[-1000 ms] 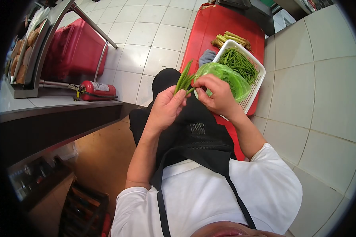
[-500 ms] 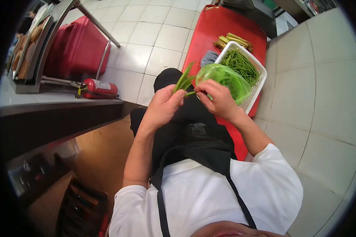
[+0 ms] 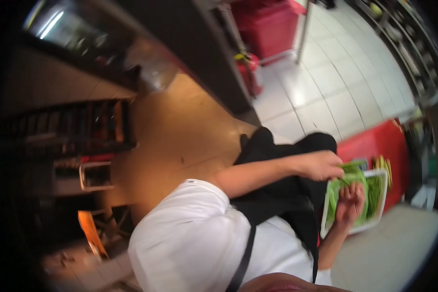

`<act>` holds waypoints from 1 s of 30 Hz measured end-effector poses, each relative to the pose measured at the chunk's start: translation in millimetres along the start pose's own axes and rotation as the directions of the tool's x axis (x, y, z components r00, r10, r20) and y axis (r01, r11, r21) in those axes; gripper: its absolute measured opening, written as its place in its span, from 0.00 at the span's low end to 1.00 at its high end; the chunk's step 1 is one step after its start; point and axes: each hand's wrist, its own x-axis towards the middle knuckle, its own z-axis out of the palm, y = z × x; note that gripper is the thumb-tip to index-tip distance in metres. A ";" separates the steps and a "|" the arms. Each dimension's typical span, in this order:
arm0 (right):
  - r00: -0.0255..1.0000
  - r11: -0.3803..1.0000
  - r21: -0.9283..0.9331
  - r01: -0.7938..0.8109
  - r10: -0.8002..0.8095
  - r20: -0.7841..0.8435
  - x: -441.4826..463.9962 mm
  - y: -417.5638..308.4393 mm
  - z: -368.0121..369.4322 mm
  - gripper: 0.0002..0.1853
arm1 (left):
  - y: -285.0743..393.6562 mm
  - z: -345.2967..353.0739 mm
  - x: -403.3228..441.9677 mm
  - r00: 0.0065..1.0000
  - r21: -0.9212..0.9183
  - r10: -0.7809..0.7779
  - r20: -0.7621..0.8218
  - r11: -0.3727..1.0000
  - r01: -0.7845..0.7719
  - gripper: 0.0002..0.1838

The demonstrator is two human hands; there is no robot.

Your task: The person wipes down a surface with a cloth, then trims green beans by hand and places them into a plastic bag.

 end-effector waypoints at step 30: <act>0.806 0.157 -0.923 0.351 -0.552 0.212 5.1 -23.8 28.6 0.05 | 8.6 -3.8 -19.4 0.971 -0.228 -0.234 0.042 0.944 0.237 0.13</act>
